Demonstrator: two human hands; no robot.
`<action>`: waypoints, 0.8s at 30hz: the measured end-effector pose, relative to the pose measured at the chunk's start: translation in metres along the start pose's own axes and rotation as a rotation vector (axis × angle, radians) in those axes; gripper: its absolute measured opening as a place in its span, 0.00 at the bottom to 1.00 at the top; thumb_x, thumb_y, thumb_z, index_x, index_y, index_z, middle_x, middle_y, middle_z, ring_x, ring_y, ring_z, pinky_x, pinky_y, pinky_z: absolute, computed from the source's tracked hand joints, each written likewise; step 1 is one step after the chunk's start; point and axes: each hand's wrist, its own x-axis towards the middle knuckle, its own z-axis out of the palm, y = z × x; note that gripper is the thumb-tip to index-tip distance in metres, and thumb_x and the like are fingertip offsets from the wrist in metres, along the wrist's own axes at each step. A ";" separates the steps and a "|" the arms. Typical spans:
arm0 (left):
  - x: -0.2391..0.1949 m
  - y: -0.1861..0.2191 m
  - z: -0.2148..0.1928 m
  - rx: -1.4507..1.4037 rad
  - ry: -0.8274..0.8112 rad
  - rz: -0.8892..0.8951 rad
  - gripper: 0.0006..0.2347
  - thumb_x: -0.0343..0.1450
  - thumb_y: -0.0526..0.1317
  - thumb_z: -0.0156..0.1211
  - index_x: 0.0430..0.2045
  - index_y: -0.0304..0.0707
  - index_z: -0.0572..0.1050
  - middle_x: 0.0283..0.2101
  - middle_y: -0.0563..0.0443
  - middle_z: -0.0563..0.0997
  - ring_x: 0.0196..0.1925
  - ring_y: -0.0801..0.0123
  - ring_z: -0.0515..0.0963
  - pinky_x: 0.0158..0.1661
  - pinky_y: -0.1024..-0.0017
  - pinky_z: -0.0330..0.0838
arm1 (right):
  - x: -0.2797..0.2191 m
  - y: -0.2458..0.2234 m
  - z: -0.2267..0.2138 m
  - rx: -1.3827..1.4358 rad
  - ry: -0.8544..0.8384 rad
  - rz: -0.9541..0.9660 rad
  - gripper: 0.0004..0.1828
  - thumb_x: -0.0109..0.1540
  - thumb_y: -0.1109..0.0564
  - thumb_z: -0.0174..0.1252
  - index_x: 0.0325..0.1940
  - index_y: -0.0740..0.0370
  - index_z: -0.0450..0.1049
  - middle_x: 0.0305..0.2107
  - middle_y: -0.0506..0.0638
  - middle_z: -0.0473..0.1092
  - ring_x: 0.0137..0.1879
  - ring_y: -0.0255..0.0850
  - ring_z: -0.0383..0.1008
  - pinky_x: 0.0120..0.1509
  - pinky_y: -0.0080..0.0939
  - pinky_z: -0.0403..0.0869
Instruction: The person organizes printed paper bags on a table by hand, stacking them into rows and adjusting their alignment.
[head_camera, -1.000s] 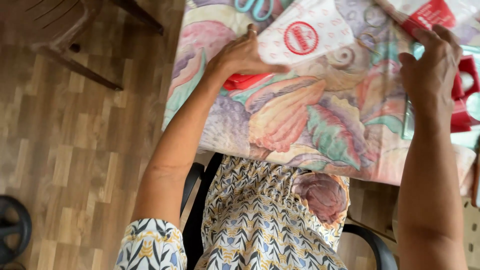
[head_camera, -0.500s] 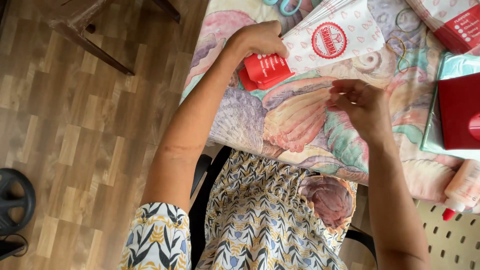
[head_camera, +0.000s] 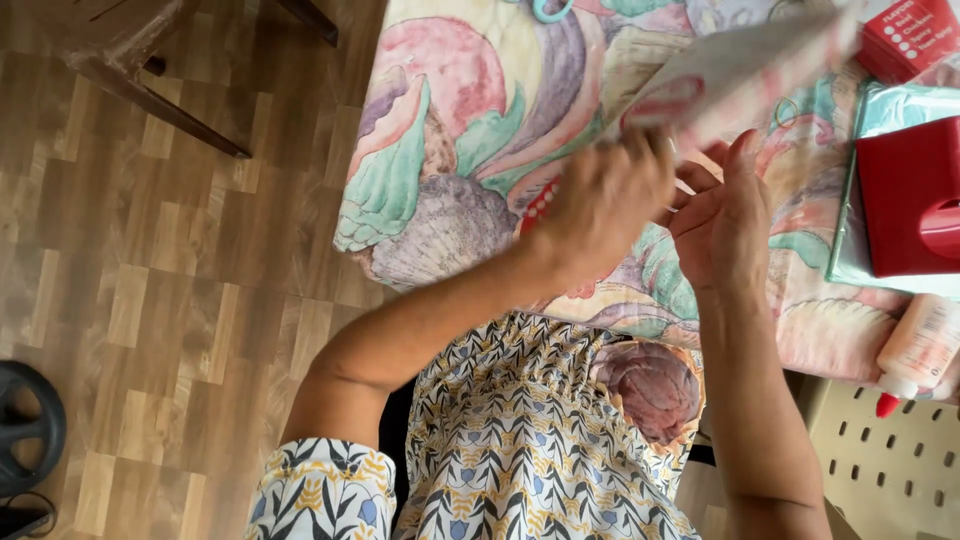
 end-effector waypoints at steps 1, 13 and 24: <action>-0.009 0.009 -0.009 -0.005 0.003 0.004 0.10 0.58 0.34 0.62 0.31 0.33 0.76 0.22 0.59 0.70 0.19 0.69 0.75 0.20 0.70 0.66 | -0.003 0.004 -0.001 0.000 0.005 -0.004 0.30 0.67 0.33 0.50 0.55 0.62 0.70 0.41 0.61 0.76 0.42 0.61 0.83 0.47 0.62 0.85; -0.042 -0.065 0.012 -1.031 -0.107 -0.368 0.25 0.69 0.58 0.68 0.45 0.32 0.73 0.38 0.41 0.76 0.44 0.45 0.82 0.44 0.54 0.77 | -0.019 0.012 -0.015 0.072 0.125 -0.170 0.13 0.60 0.74 0.62 0.44 0.70 0.67 0.39 0.60 0.75 0.45 0.55 0.84 0.52 0.58 0.86; -0.075 -0.057 0.024 -1.863 -0.259 -0.458 0.22 0.70 0.42 0.73 0.55 0.39 0.70 0.41 0.48 0.82 0.47 0.66 0.85 0.47 0.66 0.80 | -0.011 0.033 0.008 0.111 -0.092 -0.196 0.16 0.60 0.75 0.60 0.49 0.73 0.66 0.45 0.66 0.74 0.52 0.63 0.82 0.55 0.70 0.84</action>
